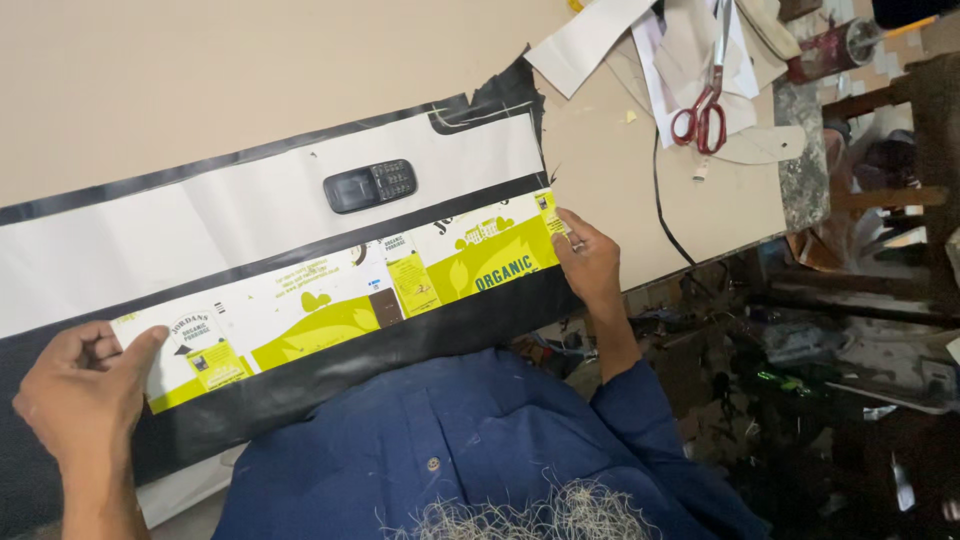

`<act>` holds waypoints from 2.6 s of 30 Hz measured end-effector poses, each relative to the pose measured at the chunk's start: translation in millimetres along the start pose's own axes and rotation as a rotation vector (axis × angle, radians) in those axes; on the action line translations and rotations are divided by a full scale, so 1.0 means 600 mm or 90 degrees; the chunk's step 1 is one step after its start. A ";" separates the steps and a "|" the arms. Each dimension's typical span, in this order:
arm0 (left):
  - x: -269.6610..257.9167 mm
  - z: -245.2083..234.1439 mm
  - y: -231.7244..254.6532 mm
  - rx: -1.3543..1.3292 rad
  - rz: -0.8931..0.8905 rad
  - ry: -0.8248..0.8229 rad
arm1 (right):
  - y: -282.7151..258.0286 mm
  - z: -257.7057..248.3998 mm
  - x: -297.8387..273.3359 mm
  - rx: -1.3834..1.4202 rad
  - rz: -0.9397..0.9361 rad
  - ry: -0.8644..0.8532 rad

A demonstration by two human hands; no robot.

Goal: The person cuts a white paper pattern with scissors, then places the pattern on a black fabric sheet. They trace the pattern onto the fabric using a white marking tool, then cut the fabric along the traced lines.

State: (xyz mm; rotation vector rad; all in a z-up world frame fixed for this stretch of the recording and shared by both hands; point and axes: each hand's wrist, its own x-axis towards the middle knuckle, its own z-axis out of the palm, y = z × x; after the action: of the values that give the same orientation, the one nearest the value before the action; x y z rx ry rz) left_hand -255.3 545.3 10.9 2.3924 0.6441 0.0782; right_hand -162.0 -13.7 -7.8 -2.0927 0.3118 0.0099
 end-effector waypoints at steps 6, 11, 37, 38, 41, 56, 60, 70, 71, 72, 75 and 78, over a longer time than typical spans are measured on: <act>-0.009 0.001 -0.013 0.045 -0.030 0.028 | -0.021 -0.004 0.006 -0.065 0.007 -0.008; -0.008 0.002 -0.016 0.016 -0.052 0.035 | 0.016 -0.005 0.012 -0.071 -0.022 -0.017; 0.025 -0.024 0.054 -0.054 -0.231 -0.034 | 0.011 -0.003 0.005 -0.048 -0.059 -0.031; 0.024 -0.026 0.053 -0.043 -0.227 -0.029 | 0.010 -0.001 0.006 -0.048 -0.056 -0.034; 0.025 -0.022 0.057 -0.011 -0.241 -0.039 | 0.010 -0.007 0.005 -0.019 -0.065 -0.039; 0.007 -0.012 0.020 -0.044 -0.175 -0.024 | 0.012 -0.001 0.012 -0.101 -0.012 0.028; 0.006 -0.008 0.004 -0.012 -0.170 -0.022 | 0.008 -0.002 0.010 -0.060 -0.018 0.009; 0.016 -0.012 0.043 -0.029 -0.214 -0.028 | 0.038 -0.014 0.019 -0.168 -0.003 -0.002; 0.016 -0.024 0.039 -0.004 -0.222 -0.021 | 0.040 -0.007 0.023 -0.187 -0.028 0.008; 0.015 -0.022 0.037 0.001 -0.237 -0.015 | 0.039 -0.009 0.022 -0.205 -0.054 0.019; 0.020 -0.014 0.030 -0.034 -0.192 0.013 | 0.027 -0.014 0.012 -0.108 -0.076 -0.010; 0.024 -0.009 0.021 -0.052 -0.202 0.006 | 0.022 -0.004 0.005 -0.026 -0.001 -0.006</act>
State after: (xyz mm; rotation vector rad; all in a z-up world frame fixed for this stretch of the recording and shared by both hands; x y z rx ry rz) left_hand -238.5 546.5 21.2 2.1855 0.9963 -0.0205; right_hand -162.3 -23.1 -18.1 -2.1333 0.3073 0.0258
